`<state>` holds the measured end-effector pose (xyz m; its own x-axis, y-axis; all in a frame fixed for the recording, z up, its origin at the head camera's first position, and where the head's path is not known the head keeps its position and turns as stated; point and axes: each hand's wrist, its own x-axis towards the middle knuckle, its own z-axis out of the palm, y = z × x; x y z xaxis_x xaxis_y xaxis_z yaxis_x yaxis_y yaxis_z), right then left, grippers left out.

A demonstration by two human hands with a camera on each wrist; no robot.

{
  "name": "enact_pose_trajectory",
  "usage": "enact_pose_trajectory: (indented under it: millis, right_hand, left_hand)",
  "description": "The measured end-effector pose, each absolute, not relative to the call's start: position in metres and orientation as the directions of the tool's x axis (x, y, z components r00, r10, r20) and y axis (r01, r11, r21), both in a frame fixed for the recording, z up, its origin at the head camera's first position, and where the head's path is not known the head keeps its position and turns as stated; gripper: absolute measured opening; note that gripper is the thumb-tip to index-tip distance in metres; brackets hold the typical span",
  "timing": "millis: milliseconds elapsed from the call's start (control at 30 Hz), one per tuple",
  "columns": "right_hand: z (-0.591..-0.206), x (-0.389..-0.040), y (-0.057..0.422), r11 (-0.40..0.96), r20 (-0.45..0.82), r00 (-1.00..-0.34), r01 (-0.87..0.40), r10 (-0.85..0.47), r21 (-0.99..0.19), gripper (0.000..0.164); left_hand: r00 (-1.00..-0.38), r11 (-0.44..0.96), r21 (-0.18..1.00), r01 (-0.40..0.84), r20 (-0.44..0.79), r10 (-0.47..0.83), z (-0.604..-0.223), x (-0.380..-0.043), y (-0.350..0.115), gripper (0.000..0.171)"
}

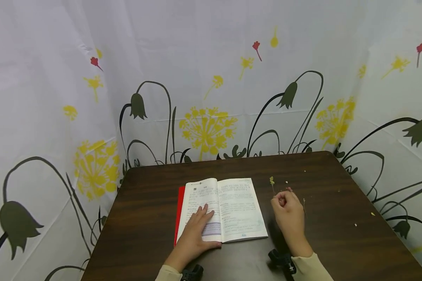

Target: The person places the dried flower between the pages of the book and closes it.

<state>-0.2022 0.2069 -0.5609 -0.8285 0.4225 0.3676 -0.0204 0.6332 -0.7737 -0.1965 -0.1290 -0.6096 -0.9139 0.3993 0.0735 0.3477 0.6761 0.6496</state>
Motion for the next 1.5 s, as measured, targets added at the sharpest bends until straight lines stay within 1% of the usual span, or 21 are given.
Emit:
enact_pose_trajectory:
  millis: [100, 200, 233, 300, 367, 433, 500, 600, 667, 800, 933, 1100, 1267, 1333, 1400, 1433, 1500]
  right_hand:
    - [-0.553, -0.198, 0.172, 0.516, 0.242, -0.893, -0.013, 0.380, -0.856, 0.010]
    - [-0.547, -0.199, 0.138, 0.393, 0.110, -0.952, 0.012, 0.286, -0.919, 0.008]
    - [-0.545, -0.201, 0.128, 0.334, 0.061, -0.966, 0.027, 0.250, -0.942, 0.008]
    - [-0.544, -0.206, 0.112, 0.200, -0.032, -0.985, 0.067, 0.169, -0.978, 0.012]
    - [-0.549, -0.215, 0.101, 0.073, -0.102, -0.990, 0.109, 0.098, -0.991, 0.021]
    - [-0.563, -0.224, 0.096, 0.024, -0.154, -0.987, 0.155, 0.054, -0.988, 0.026]
    - [-0.580, -0.232, 0.096, 0.058, -0.159, -0.986, 0.161, 0.044, -0.985, 0.025]
    - [-0.595, -0.237, 0.095, 0.172, -0.154, -0.985, 0.165, 0.078, -0.971, 0.021]
    - [-0.595, -0.237, 0.094, 0.219, -0.139, -0.985, 0.157, 0.097, -0.963, 0.020]
    - [-0.592, -0.238, 0.089, 0.270, -0.139, -0.981, 0.171, 0.136, -0.947, 0.018]
    - [-0.591, -0.240, 0.085, 0.311, -0.152, -0.979, 0.188, 0.137, -0.932, 0.015]
    - [-0.592, -0.240, 0.089, 0.316, -0.157, -0.986, 0.168, 0.061, -0.934, 0.016]
    - [-0.595, -0.242, 0.103, 0.180, -0.154, -0.986, 0.141, -0.059, -0.973, 0.018]
    - [-0.596, -0.241, 0.111, 0.166, -0.123, -0.988, 0.105, -0.098, -0.980, 0.016]
    - [-0.595, -0.236, 0.122, 0.200, -0.096, -0.986, 0.067, -0.136, -0.977, 0.012]
    - [-0.595, -0.233, 0.127, 0.245, -0.076, -0.985, 0.037, -0.154, -0.969, 0.010]
    - [-0.593, -0.227, 0.138, 0.357, -0.040, -0.981, -0.032, -0.192, -0.934, 0.013]
  left_hand:
    - [-0.914, 0.675, 0.651, 0.347, 0.073, 0.399, -0.609, -0.194, -0.131, 0.111]
    - [-0.910, 0.667, 0.657, 0.352, 0.074, 0.407, -0.609, -0.193, -0.132, 0.110]
    - [-0.909, 0.662, 0.659, 0.357, 0.081, 0.410, -0.609, -0.192, -0.133, 0.110]
    - [-0.907, 0.659, 0.658, 0.365, 0.092, 0.411, -0.610, -0.192, -0.133, 0.110]
    - [-0.905, 0.662, 0.646, 0.379, 0.111, 0.410, -0.611, -0.193, -0.132, 0.109]
    - [-0.903, 0.662, 0.639, 0.391, 0.126, 0.412, -0.612, -0.195, -0.132, 0.109]
    - [-0.900, 0.664, 0.632, 0.399, 0.131, 0.416, -0.614, -0.196, -0.131, 0.109]
    - [-0.896, 0.669, 0.621, 0.407, 0.131, 0.424, -0.614, -0.197, -0.131, 0.108]
    - [-0.894, 0.677, 0.608, 0.414, 0.132, 0.428, -0.615, -0.197, -0.131, 0.107]
    - [-0.889, 0.686, 0.586, 0.431, 0.148, 0.432, -0.614, -0.197, -0.131, 0.107]
    - [-0.890, 0.683, 0.590, 0.430, 0.153, 0.429, -0.613, -0.197, -0.132, 0.106]
    - [-0.892, 0.690, 0.587, 0.424, 0.141, 0.429, -0.614, -0.196, -0.133, 0.107]
    - [-0.894, 0.691, 0.583, 0.427, 0.154, 0.422, -0.613, -0.197, -0.132, 0.107]
    - [-0.893, 0.689, 0.588, 0.424, 0.148, 0.424, -0.612, -0.198, -0.131, 0.108]
    - [-0.894, 0.688, 0.594, 0.417, 0.133, 0.427, -0.611, -0.199, -0.131, 0.109]
    - [-0.896, 0.688, 0.598, 0.410, 0.124, 0.427, -0.611, -0.198, -0.132, 0.110]
    - [-0.900, 0.693, 0.601, 0.398, 0.110, 0.421, -0.610, -0.198, -0.132, 0.110]
